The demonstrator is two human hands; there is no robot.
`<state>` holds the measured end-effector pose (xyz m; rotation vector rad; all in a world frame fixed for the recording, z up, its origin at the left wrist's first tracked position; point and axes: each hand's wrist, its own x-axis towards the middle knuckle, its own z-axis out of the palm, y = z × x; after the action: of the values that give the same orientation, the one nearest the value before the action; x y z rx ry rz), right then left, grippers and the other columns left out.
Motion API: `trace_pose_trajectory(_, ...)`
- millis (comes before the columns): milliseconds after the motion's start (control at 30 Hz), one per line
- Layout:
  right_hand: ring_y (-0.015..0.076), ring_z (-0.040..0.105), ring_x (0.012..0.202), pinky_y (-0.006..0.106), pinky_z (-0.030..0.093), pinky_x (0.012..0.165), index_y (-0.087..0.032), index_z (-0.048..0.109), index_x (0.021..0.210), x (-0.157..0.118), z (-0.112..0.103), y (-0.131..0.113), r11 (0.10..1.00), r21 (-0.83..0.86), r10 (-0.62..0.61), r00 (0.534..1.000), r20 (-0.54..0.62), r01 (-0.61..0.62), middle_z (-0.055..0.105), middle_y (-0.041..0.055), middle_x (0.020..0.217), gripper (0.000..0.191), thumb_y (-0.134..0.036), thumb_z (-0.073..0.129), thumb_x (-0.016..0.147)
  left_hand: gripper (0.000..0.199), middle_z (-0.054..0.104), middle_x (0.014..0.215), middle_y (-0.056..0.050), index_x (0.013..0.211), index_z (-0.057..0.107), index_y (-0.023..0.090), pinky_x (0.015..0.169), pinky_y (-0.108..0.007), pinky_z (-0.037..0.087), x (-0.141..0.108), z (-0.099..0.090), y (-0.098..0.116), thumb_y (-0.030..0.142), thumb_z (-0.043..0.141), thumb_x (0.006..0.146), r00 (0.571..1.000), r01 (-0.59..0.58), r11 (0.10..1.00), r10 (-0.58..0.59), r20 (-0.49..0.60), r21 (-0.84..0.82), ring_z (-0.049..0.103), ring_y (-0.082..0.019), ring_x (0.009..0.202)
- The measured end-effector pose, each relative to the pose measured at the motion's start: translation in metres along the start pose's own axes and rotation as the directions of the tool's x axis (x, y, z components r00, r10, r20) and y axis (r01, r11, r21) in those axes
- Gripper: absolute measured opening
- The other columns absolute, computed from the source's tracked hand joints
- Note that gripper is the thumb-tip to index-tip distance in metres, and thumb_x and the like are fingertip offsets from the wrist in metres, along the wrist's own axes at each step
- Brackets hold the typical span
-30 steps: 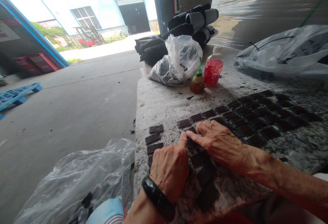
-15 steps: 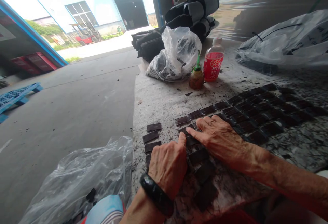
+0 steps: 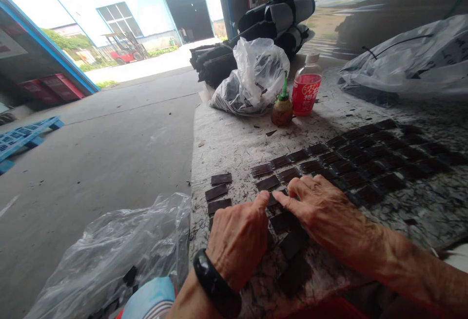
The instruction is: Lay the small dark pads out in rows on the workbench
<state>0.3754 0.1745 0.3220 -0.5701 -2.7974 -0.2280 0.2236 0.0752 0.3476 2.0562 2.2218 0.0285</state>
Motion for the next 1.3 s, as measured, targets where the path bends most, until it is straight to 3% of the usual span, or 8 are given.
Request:
trace_pose_trajectory(333,0.027,0.053,0.08,0.04,0.035,0.074,-0.016,0.066,0.107,-0.007,0.004,-0.001,0.999,-0.025,0.039,0.999,-0.018,-0.039,0.061,0.0074,0.087,0.033,-0.008,0.061,0.076,0.053,0.062,0.068,-0.003,0.133,0.038,0.012,0.046,-0.032,0.035,-0.004,0.009,0.009,0.004,0.037,0.08,0.997,-0.06,0.989,0.051,0.066,0.133,0.062,-0.025,0.059)
trace_pose_trajectory(667,0.0282,0.052,0.077,0.041,0.036,0.071,-0.015,0.069,0.097,-0.009,-0.002,0.0,0.997,0.055,0.057,0.998,-0.036,-0.055,0.061,0.0092,0.083,0.025,-0.006,0.058,0.076,0.041,0.063,0.066,0.002,0.121,0.049,0.022,0.047,-0.032,0.036,-0.005,0.007,0.012,0.011,0.037,0.084,0.997,-0.069,0.995,0.066,0.049,0.065,0.062,-0.024,0.057)
trace_pose_trajectory(933,0.0191,0.052,0.08,0.033,0.041,0.073,-0.015,0.064,0.105,-0.017,-0.023,0.028,0.922,0.385,0.135,0.971,-0.199,-0.05,0.056,0.0057,0.086,0.032,-0.005,0.043,0.084,0.035,0.066,0.076,0.0,0.117,0.052,0.022,0.051,-0.035,0.046,-0.009,0.007,0.013,0.014,0.036,0.086,0.994,-0.052,0.999,0.052,-0.101,0.003,0.064,-0.023,0.062)
trace_pose_trajectory(1033,0.0137,0.053,0.081,0.024,0.043,0.073,-0.018,0.063,0.106,-0.023,-0.04,0.038,0.791,0.61,0.217,0.951,-0.221,-0.039,0.054,0.0026,0.087,0.031,-0.008,0.041,0.086,0.036,0.069,0.086,-0.002,0.12,0.05,0.019,0.056,-0.034,0.051,-0.017,0.007,0.021,0.016,0.034,0.088,0.96,-0.078,0.996,0.061,-0.272,-0.053,0.066,-0.02,0.067)
trace_pose_trajectory(1100,0.0122,0.052,0.08,0.022,0.042,0.069,-0.023,0.064,0.104,-0.028,-0.052,0.041,0.636,0.77,0.292,0.94,-0.174,-0.055,0.053,0.0003,0.087,0.029,-0.012,0.043,0.088,0.033,0.069,0.088,-0.001,0.118,0.053,0.019,0.057,-0.031,0.051,-0.022,0.009,0.029,0.017,0.037,0.089,0.919,-0.113,0.982,0.044,-0.393,-0.153,0.066,-0.018,0.068)
trace_pose_trajectory(1200,0.0117,0.048,0.074,0.022,0.039,0.065,-0.027,0.068,0.099,-0.035,-0.061,0.043,0.212,0.974,0.387,0.922,-0.005,-0.083,0.053,-0.0013,0.082,0.023,-0.02,0.05,0.086,0.028,0.07,0.09,-0.001,0.113,0.056,0.021,0.062,-0.024,0.05,-0.029,0.015,0.044,0.018,0.043,0.089,0.878,-0.191,0.914,-0.003,-0.478,-0.357,0.067,-0.015,0.073)
trace_pose_trajectory(1267,0.0122,0.045,0.068,0.023,0.039,0.062,-0.028,0.069,0.095,-0.039,-0.063,0.042,-0.083,0.994,0.395,0.914,0.093,-0.065,0.052,-0.0013,0.075,0.022,-0.023,0.051,0.083,0.027,0.069,0.096,-0.002,0.114,0.055,0.02,0.068,-0.02,0.048,-0.032,0.02,0.055,0.018,0.044,0.089,0.883,-0.24,0.848,-0.013,-0.47,-0.473,0.066,-0.013,0.079)
trace_pose_trajectory(1300,0.0124,0.044,0.065,0.024,0.039,0.06,-0.027,0.068,0.094,-0.041,-0.063,0.04,-0.166,0.985,0.394,0.913,0.111,-0.049,0.05,-0.0012,0.072,0.023,-0.023,0.048,0.082,0.028,0.068,0.099,-0.002,0.115,0.054,0.02,0.068,-0.019,0.047,-0.034,0.023,0.061,0.018,0.044,0.089,0.89,-0.25,0.812,-0.021,-0.456,-0.526,0.065,-0.012,0.08)
